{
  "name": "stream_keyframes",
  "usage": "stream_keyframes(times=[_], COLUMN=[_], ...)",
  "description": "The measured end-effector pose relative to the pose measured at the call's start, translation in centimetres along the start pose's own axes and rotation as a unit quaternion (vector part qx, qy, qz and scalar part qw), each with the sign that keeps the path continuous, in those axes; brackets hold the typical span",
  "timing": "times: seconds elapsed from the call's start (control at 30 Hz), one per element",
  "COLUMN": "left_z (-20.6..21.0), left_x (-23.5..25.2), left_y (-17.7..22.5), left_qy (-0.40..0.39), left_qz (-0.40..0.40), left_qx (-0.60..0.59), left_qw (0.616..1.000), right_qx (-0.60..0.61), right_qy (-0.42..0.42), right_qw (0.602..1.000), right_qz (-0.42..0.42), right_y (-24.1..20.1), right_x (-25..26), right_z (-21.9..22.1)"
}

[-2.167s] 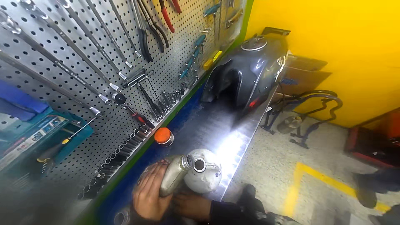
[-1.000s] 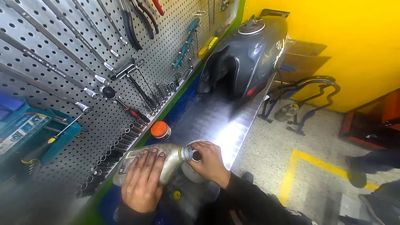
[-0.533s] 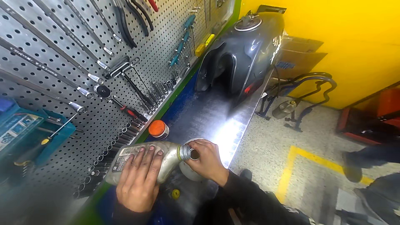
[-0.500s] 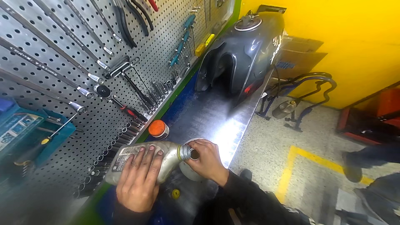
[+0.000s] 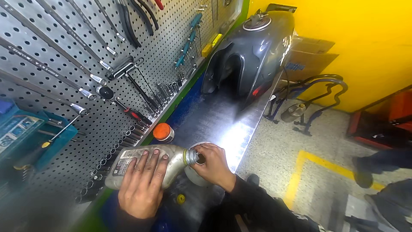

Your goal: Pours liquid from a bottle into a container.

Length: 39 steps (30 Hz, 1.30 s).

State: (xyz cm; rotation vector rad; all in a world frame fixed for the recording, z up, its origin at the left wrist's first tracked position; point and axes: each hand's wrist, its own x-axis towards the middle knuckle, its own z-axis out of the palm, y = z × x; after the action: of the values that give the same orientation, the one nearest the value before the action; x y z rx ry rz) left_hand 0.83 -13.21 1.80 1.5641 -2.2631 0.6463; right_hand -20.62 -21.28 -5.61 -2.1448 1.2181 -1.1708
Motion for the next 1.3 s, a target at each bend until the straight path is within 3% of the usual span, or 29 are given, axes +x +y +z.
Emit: stream_keyframes(times=[1.3], left_z=[-0.86], left_x=[0.21], left_y=[-0.58], left_qy=[0.012], left_qz=[0.017], left_qx=[0.023], left_qw=[1.0], right_qx=[0.005], right_qy=[-0.002], right_qw=[1.0], right_qz=[0.005], right_y=[-0.29], right_x=[0.12], right_z=[-0.32])
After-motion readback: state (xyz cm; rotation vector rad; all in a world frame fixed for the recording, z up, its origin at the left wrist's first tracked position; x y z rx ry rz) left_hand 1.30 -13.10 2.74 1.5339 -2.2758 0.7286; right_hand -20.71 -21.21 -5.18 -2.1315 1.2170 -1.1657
